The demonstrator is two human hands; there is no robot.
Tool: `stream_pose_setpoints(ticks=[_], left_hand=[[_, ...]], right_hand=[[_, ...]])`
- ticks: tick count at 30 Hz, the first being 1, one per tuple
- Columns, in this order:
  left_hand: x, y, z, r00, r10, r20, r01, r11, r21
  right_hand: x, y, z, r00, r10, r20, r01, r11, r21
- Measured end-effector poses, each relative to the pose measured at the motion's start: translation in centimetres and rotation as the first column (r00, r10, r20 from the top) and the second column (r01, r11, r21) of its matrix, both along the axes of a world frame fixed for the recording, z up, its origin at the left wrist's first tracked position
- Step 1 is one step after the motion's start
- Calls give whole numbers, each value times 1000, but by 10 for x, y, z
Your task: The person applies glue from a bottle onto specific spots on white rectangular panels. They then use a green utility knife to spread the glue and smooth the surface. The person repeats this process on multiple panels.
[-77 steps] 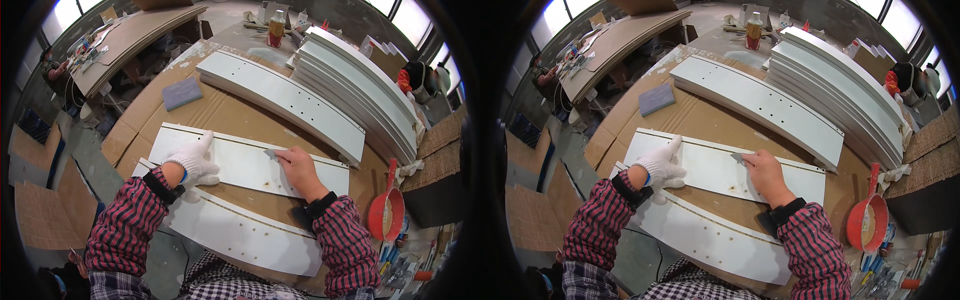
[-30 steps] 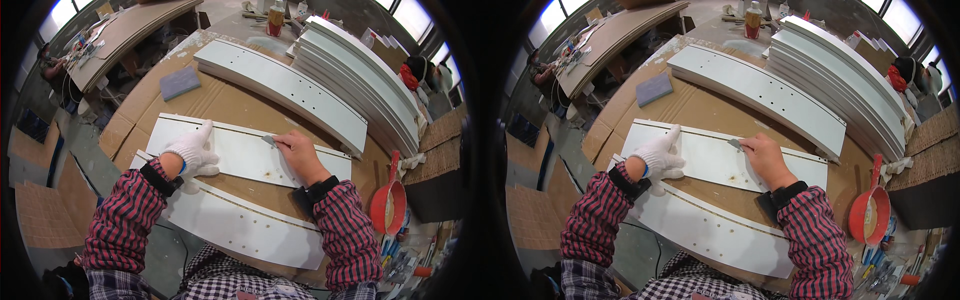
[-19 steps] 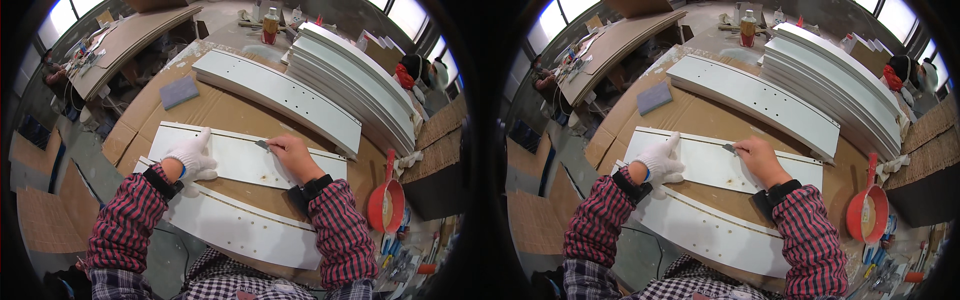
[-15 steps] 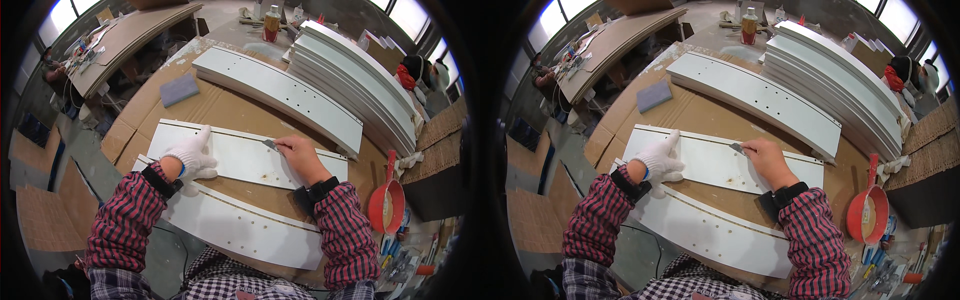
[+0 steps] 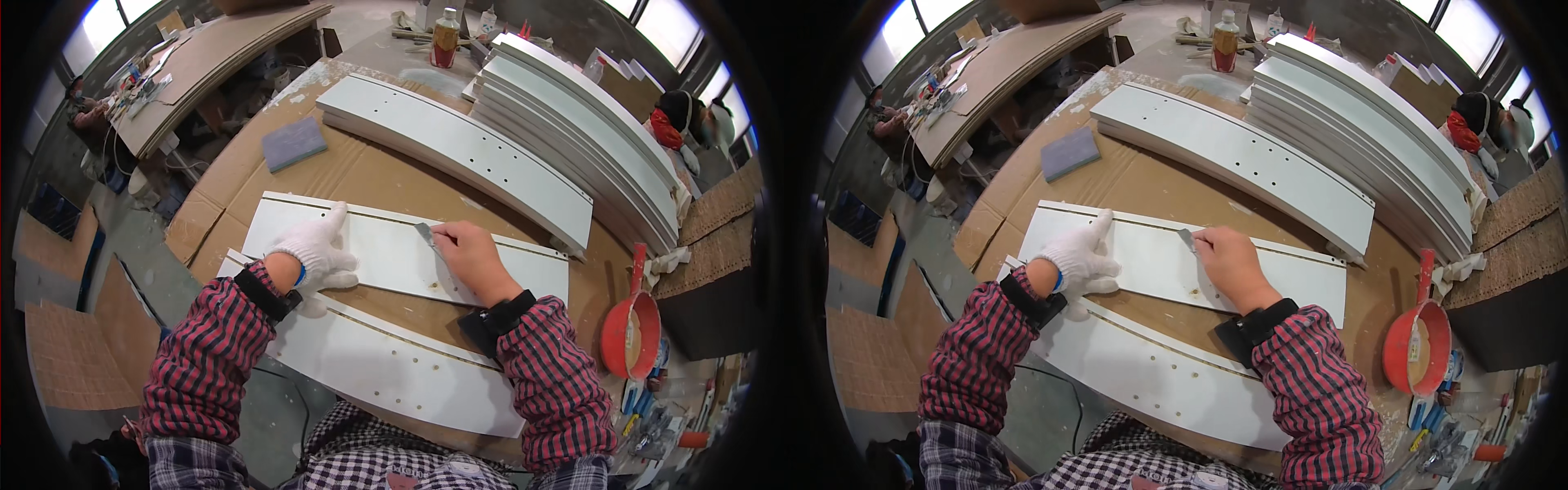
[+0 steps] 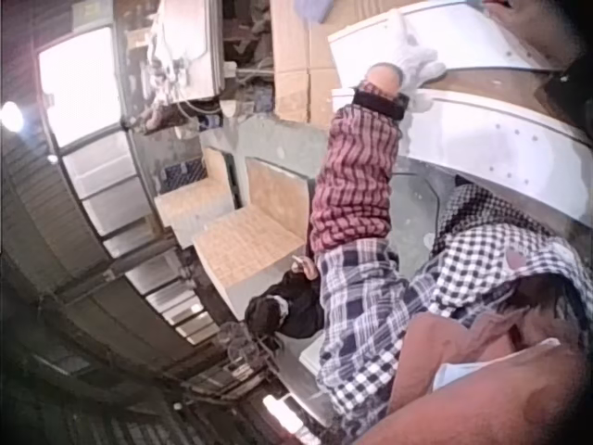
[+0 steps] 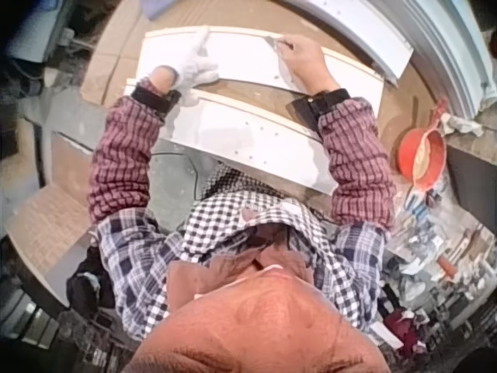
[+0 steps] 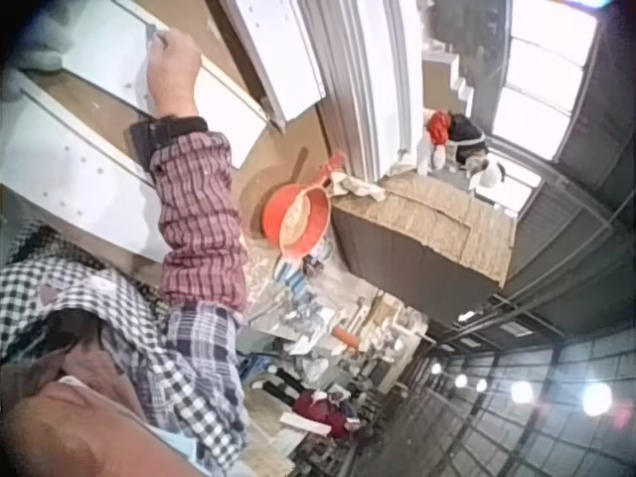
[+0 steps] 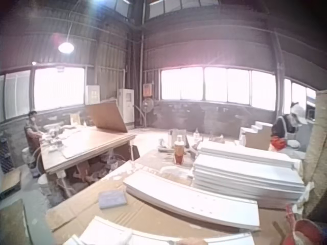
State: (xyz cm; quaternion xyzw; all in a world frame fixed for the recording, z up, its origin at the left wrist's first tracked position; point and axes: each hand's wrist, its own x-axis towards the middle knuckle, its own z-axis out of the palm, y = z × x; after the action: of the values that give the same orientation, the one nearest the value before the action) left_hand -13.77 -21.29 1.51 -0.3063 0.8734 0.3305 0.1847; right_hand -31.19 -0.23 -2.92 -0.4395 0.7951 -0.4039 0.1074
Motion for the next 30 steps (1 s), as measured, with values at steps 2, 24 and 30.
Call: stream_pose_setpoints(ticks=[2,24,30], left_hand=[[-1,4,9,999,-40,4,40,999,-26],[4,-7,-11,994,-94,-52,92,995,-39],[3,-4,-4,993,-109,-39,106,992,-73]], right_hand=[[-18,15,7,987,-100,-128,92,994,-64],[-2,51,21,777,288,-559,-180,954,242],[13,77,34,802,341,-490,-207,929,307]])
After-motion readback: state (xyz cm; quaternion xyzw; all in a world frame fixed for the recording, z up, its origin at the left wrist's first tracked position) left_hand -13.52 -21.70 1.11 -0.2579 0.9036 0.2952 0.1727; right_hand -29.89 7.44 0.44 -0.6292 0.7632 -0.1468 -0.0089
